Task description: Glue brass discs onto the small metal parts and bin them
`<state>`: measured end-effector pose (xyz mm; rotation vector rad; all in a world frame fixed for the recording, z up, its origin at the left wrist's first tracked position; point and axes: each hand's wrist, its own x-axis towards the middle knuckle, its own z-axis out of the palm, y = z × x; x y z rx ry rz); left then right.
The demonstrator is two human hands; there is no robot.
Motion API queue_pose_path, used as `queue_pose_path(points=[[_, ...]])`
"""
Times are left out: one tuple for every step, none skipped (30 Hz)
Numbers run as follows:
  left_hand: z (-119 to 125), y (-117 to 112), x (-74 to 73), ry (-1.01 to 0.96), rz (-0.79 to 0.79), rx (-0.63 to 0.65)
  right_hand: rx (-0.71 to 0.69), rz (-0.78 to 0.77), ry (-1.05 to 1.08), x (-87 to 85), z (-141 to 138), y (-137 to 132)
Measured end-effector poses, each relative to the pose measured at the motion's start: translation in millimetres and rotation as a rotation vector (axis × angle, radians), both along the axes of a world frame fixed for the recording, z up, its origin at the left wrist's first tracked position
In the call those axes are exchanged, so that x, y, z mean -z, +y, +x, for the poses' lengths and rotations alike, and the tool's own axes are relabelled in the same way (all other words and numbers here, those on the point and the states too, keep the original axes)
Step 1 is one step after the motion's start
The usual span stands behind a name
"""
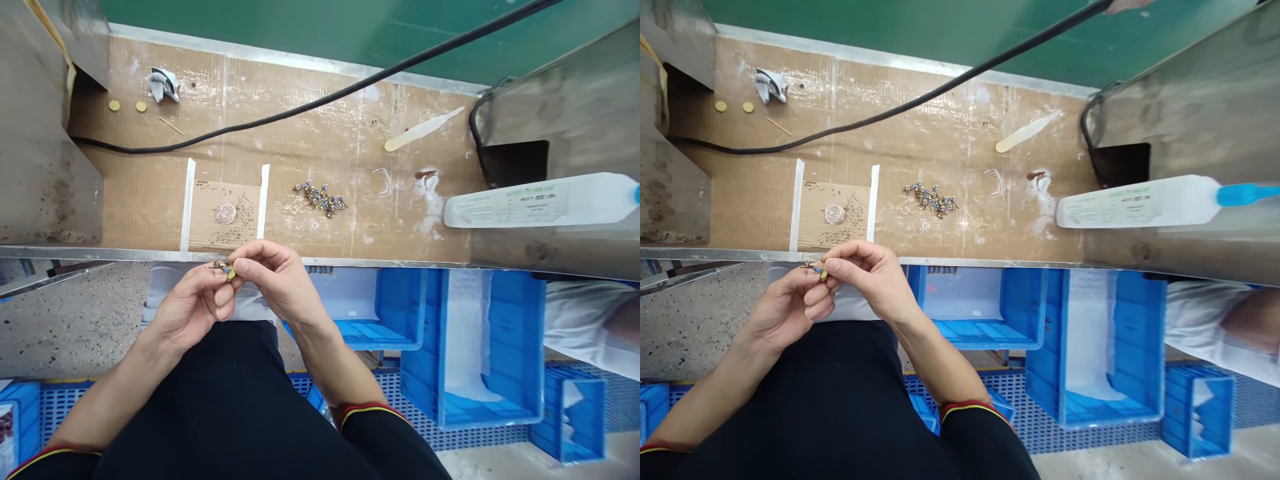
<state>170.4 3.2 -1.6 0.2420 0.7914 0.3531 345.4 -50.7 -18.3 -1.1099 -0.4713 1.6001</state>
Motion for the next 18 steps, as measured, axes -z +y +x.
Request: queue_pose_path(points=[[0,0,-0.2,0.001,-0.004,0.003,0.0,-0.004,0.004,-0.2,0,0],[0,0,-0.4,0.002,-0.012,0.006,0.001,-0.006,0.007,-0.3,0,-1],[0,-1,-0.8,0.002,-0.023,0.009,0.003,-0.007,0.009,-0.3,0,-1],[0,-1,-1.3,0.0,-0.035,0.011,0.005,-0.006,0.01,-0.2,1,-2],[0,-1,-1.9,-0.003,-0.048,0.012,0.008,-0.003,0.01,-0.1,1,-2],[1,0,-2.5,-0.005,-0.059,0.014,0.012,0.002,0.009,0.0,2,-3],[1,0,-3.2,-0.003,-0.066,0.017,0.017,0.01,0.004,0.0,3,-4],[2,0,-3.6,0.001,-0.07,0.022,0.02,0.021,-0.008,-0.1,5,-5],[3,1,-3.7,0.009,-0.07,0.029,0.021,0.034,-0.025,-0.3,6,-6],[3,1,-3.4,0.021,-0.066,0.037,0.02,0.052,-0.05,-0.6,7,-7],[4,2,-2.6,0.034,-0.058,0.046,0.021,0.077,-0.087,-1.1,8,-8],[4,2,-1.2,0.051,-0.046,0.054,0.034,0.116,-0.145,-1.5,9,-10],[5,2,0.8,0.074,-0.025,0.06,0.061,0.166,-0.227,-2.0,9,-12],[5,1,3.2,0.108,0.013,0.061,0.097,0.225,-0.328,-2.2,9,-14],[5,0,6.0,0.146,0.062,0.059,0.136,0.284,-0.441,-2.1,9,-17],[5,-2,9.0,0.181,0.116,0.058,0.164,0.338,-0.551,-1.4,8,-20],[6,-3,12.1,0.206,0.167,0.061,0.173,0.383,-0.647,0.1,7,-24],[7,-5,15.1,0.216,0.207,0.068,0.165,0.417,-0.722,2.5,6,-28]])
